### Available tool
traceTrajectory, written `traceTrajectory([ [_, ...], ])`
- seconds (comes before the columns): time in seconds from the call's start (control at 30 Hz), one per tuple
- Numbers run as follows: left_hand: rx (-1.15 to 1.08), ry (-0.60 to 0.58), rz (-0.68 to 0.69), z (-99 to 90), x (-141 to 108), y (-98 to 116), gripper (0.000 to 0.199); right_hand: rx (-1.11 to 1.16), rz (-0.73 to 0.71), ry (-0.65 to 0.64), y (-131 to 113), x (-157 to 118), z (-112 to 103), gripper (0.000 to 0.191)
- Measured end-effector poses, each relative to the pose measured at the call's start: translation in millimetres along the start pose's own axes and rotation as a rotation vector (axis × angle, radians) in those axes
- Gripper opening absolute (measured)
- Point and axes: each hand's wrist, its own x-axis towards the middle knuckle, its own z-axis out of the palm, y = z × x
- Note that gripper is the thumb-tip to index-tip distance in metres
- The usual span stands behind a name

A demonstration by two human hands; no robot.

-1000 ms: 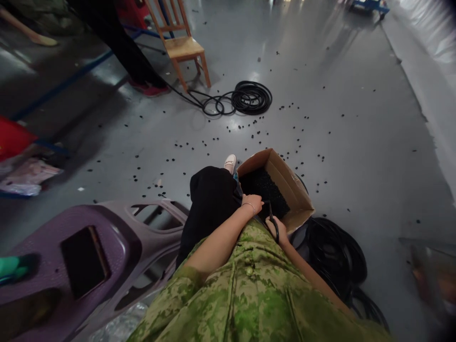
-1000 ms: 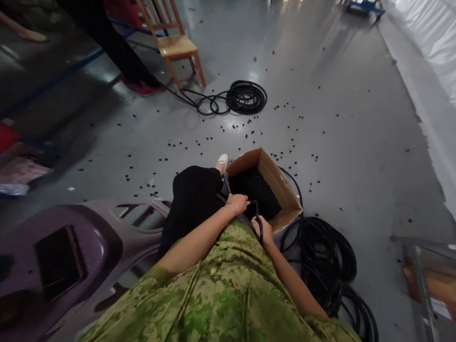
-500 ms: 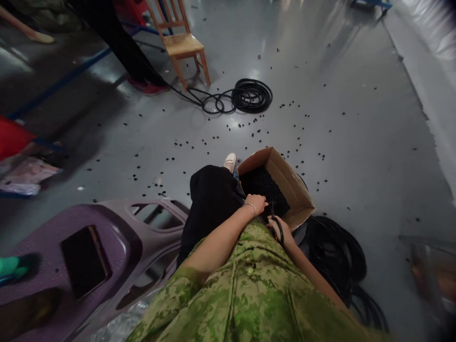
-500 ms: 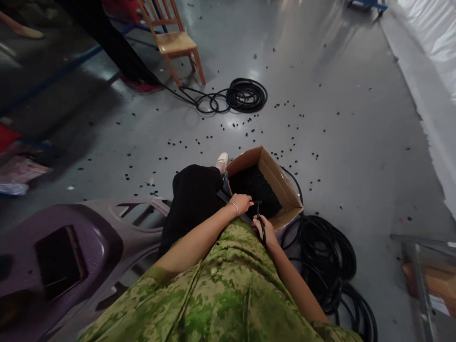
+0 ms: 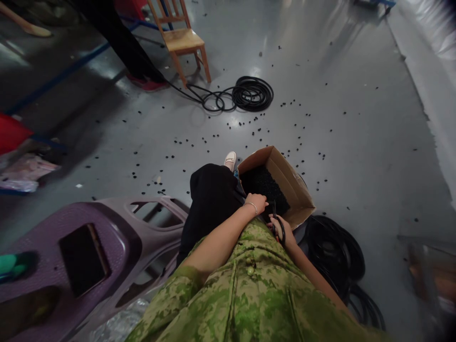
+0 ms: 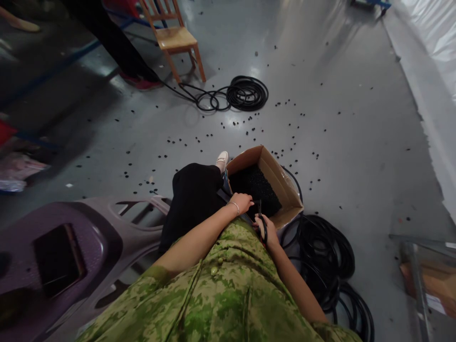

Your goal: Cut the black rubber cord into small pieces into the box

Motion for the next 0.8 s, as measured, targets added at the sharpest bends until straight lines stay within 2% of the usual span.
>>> traceTrajectory([
  [0.8,0.031,0.001,0.033,5.4,3.5,0.3,0.031,0.001,0.036,-0.024,5.4,6.1,-1.7,0.059],
])
